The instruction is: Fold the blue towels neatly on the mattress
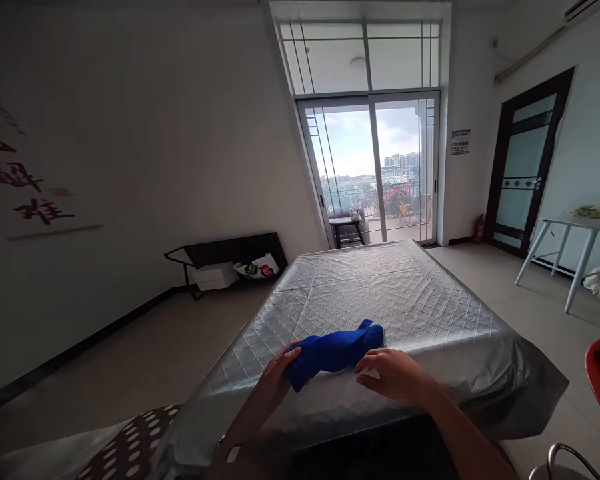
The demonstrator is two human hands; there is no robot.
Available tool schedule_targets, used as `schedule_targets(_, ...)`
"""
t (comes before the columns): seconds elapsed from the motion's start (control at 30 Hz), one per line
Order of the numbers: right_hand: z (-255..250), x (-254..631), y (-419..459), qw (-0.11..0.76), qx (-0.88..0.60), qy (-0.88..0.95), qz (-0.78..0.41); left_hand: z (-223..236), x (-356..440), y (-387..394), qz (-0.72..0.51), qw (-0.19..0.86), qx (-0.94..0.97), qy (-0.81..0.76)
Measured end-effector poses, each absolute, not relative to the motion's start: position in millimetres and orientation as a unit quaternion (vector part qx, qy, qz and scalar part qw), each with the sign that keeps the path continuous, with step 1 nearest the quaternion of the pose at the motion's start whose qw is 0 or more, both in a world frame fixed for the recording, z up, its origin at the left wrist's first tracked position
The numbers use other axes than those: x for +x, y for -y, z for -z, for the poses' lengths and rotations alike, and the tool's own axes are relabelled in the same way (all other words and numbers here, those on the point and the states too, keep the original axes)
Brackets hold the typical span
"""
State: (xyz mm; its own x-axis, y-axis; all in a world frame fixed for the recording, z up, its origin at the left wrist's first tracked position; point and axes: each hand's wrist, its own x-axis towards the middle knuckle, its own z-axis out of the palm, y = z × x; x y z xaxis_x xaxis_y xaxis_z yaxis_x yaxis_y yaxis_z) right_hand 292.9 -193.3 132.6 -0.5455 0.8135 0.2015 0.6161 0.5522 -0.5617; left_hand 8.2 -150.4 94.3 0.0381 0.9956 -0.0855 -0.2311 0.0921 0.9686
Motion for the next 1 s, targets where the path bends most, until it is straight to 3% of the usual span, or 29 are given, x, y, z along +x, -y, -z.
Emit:
schedule_targets(0.23,-98,324,146,0.311,-0.533,0.753,-0.228,-83,-39,129,-0.467,0.531,0.453,-0.543)
schedule_targets(0.53,-59,310,119,0.330,-0.568,0.723,-0.213,-63,-48,107,-0.617,0.458,0.360,-0.529)
schedule_targets(0.7,-58,299,121,0.337,-0.521,0.729,-0.290,-47,-35,101,-0.685,0.445,0.309,-0.488)
schedule_targets(0.83,-62,280,138,0.327,-0.467,0.751,-0.332,-40,-26,102,-0.707,0.367,0.332,-0.506)
schedule_targets(1.0,-69,262,155,0.320,-0.421,0.787,-0.319,-44,-11,115,-0.616,0.318,0.467,-0.549)
